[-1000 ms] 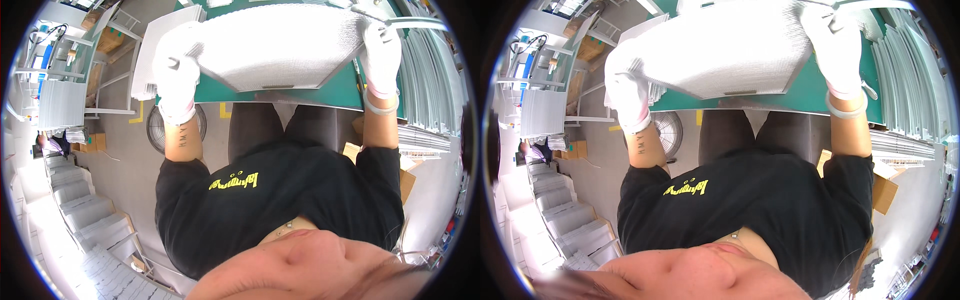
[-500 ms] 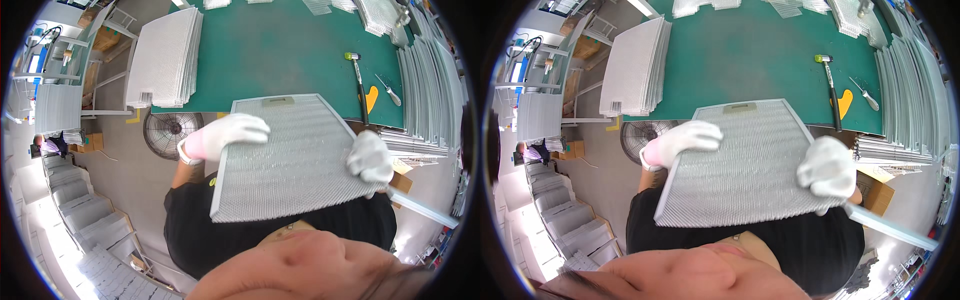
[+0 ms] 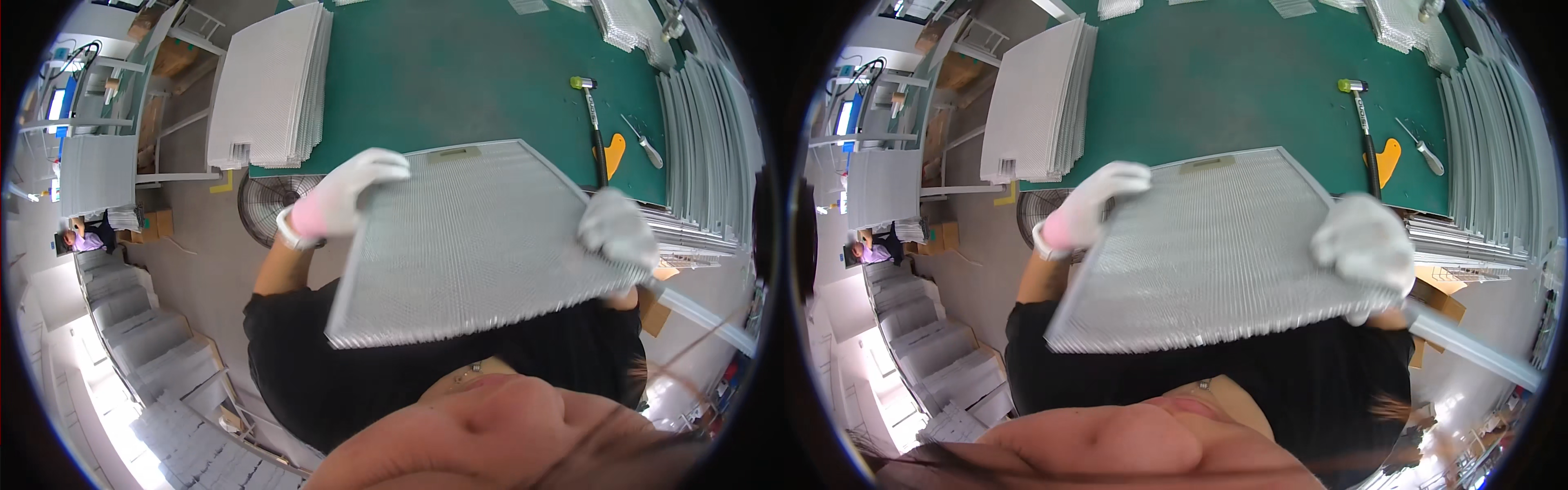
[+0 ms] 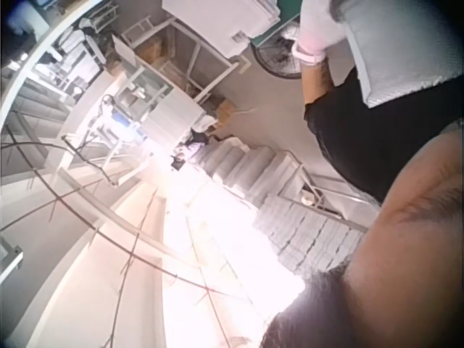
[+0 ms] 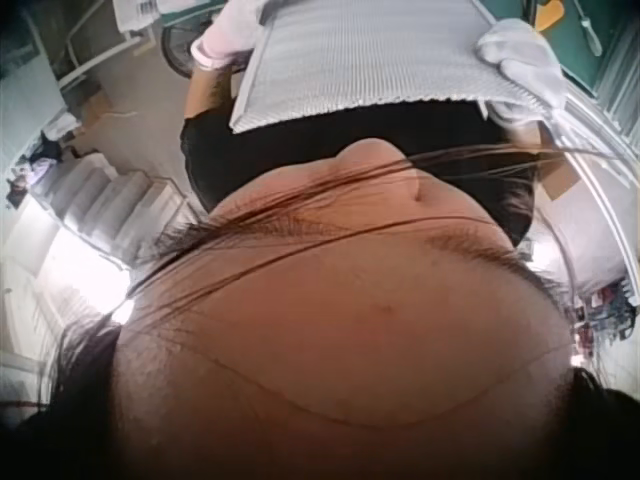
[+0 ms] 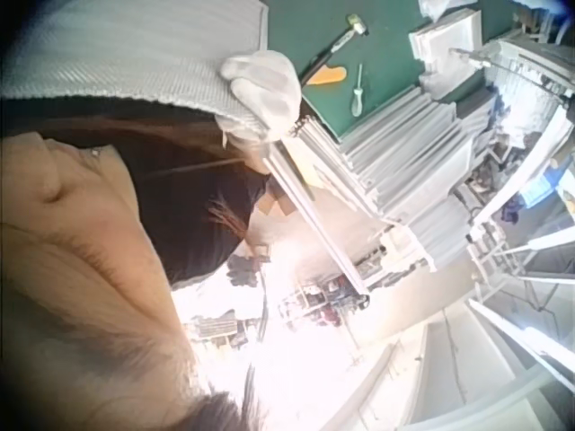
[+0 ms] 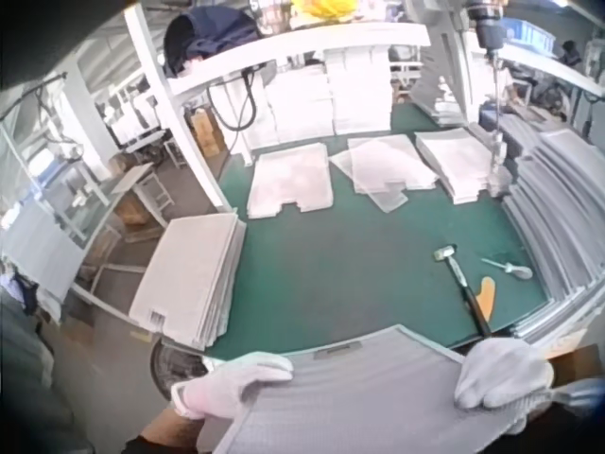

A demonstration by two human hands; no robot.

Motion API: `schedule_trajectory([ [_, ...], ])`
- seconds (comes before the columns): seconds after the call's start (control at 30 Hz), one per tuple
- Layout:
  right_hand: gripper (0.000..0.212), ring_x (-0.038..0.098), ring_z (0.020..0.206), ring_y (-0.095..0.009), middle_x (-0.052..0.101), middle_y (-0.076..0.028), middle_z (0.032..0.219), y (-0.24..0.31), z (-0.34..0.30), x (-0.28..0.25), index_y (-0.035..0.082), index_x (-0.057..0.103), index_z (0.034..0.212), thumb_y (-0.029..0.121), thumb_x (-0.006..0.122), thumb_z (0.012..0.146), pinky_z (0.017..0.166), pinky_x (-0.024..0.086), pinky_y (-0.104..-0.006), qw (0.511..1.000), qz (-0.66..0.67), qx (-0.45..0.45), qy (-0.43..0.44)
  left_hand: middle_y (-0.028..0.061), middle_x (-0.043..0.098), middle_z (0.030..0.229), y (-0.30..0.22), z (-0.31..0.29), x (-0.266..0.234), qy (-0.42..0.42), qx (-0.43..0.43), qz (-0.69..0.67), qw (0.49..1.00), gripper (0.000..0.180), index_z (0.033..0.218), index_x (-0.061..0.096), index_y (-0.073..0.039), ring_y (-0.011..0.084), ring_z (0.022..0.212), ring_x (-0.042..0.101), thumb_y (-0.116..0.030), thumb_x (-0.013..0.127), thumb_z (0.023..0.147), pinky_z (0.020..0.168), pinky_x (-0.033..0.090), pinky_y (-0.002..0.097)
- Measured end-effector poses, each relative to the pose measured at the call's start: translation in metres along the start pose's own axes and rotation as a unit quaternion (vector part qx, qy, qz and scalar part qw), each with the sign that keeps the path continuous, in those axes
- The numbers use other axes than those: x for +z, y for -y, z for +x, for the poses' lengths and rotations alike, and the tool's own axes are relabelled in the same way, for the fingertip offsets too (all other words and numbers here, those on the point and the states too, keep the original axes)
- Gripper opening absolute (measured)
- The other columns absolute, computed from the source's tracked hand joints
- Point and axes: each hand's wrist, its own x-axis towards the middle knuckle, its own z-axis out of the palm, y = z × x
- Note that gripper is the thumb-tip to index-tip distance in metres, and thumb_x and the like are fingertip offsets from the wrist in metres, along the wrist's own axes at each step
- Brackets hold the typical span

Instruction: The person assembles light panels by placing a mesh sheet onto a frame, securing it with a hammer and a power drill, and stacking the finished units. The process involves repetitive handling of mesh sheets, frames, and small hardware components on a green workbench.

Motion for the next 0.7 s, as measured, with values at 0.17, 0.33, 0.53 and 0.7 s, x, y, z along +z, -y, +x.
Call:
schedule_trajectory([
  [0.17,0.035,0.062,0.069,-0.019,0.061,-0.007,0.079,-0.051,0.038,0.012,0.003,0.057,0.091,0.031,0.077,0.089,0.061,0.05,-0.0341,0.964,-0.067,0.134,-0.22,0.0171,0.069,0.09,-0.053,0.037,-0.012,-0.277,0.219,-0.015,0.936,0.019,0.088,0.065,0.005,0.0285,0.074,0.066,-0.011,0.073,0.083,0.067,0.053,0.0415],
  [0.33,0.072,0.066,0.104,-0.03,0.066,-0.018,0.114,-0.122,-0.033,0.018,-0.004,0.047,0.13,0.015,0.087,0.074,0.092,0.052,-0.0359,0.865,-0.205,0.439,-0.13,0.0059,0.066,0.082,-0.021,0.067,-0.028,-0.517,-0.02,0.132,0.846,0.021,0.093,0.064,0.002,0.0109,0.073,0.058,-0.012,0.078,0.087,0.067,0.046,0.0251],
  [0.53,0.117,0.059,0.123,-0.038,0.049,-0.029,0.141,-0.146,-0.084,0.045,-0.006,0.016,0.154,0.019,0.089,0.067,0.103,0.048,-0.0385,0.834,-0.335,0.431,-0.079,0.0018,0.062,0.093,-0.009,0.101,-0.051,-0.508,-0.047,0.072,0.857,0.02,0.106,0.061,0.0,0.0081,0.084,0.053,-0.017,0.067,0.098,0.079,0.044,0.0247],
  [0.7,0.109,0.06,0.119,-0.038,0.055,-0.028,0.133,-0.14,-0.079,0.049,-0.008,0.031,0.148,0.024,0.092,0.063,0.099,0.05,-0.0397,0.824,-0.349,0.437,-0.092,0.007,0.067,0.105,-0.016,0.107,-0.039,-0.517,-0.011,0.081,0.852,0.025,0.115,0.062,0.002,0.0122,0.092,0.06,-0.015,0.066,0.098,0.085,0.047,0.0275],
])
